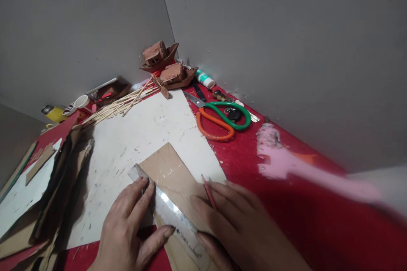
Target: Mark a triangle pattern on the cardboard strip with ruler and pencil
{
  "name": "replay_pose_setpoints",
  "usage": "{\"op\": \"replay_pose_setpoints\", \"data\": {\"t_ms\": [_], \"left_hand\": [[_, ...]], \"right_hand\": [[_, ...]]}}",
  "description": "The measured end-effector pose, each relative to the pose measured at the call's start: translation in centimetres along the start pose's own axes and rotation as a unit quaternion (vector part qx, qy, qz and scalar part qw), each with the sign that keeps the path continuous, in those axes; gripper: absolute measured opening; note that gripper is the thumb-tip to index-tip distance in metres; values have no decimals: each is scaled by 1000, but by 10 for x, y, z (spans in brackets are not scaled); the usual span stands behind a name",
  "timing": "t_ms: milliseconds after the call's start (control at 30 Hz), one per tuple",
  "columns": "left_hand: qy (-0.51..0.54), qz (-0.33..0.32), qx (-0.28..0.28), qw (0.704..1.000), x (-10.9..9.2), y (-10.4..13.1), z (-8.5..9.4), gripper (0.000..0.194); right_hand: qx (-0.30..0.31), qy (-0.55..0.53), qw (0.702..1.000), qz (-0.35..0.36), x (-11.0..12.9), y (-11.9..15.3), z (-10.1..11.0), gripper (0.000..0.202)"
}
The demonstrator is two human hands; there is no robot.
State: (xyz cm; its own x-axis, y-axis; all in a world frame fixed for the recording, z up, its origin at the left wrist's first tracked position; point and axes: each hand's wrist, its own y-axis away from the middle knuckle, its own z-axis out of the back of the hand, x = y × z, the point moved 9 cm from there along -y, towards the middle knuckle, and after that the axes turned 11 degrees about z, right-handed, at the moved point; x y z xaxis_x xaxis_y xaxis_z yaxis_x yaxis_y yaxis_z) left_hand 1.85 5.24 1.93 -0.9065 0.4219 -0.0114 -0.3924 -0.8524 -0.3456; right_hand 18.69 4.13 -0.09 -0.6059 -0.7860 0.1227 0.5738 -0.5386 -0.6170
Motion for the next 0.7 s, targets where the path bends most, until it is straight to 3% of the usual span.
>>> {"op": "replay_pose_setpoints", "data": {"t_ms": [333,700], "left_hand": [[-24,-26,-1,999,0,-1,-4,59],[-2,-39,58,998,2,3,-19,73]], "right_hand": [[-17,28,999,19,0,5,-3,25],[-7,27,999,17,-2,16,-10,28]]}}
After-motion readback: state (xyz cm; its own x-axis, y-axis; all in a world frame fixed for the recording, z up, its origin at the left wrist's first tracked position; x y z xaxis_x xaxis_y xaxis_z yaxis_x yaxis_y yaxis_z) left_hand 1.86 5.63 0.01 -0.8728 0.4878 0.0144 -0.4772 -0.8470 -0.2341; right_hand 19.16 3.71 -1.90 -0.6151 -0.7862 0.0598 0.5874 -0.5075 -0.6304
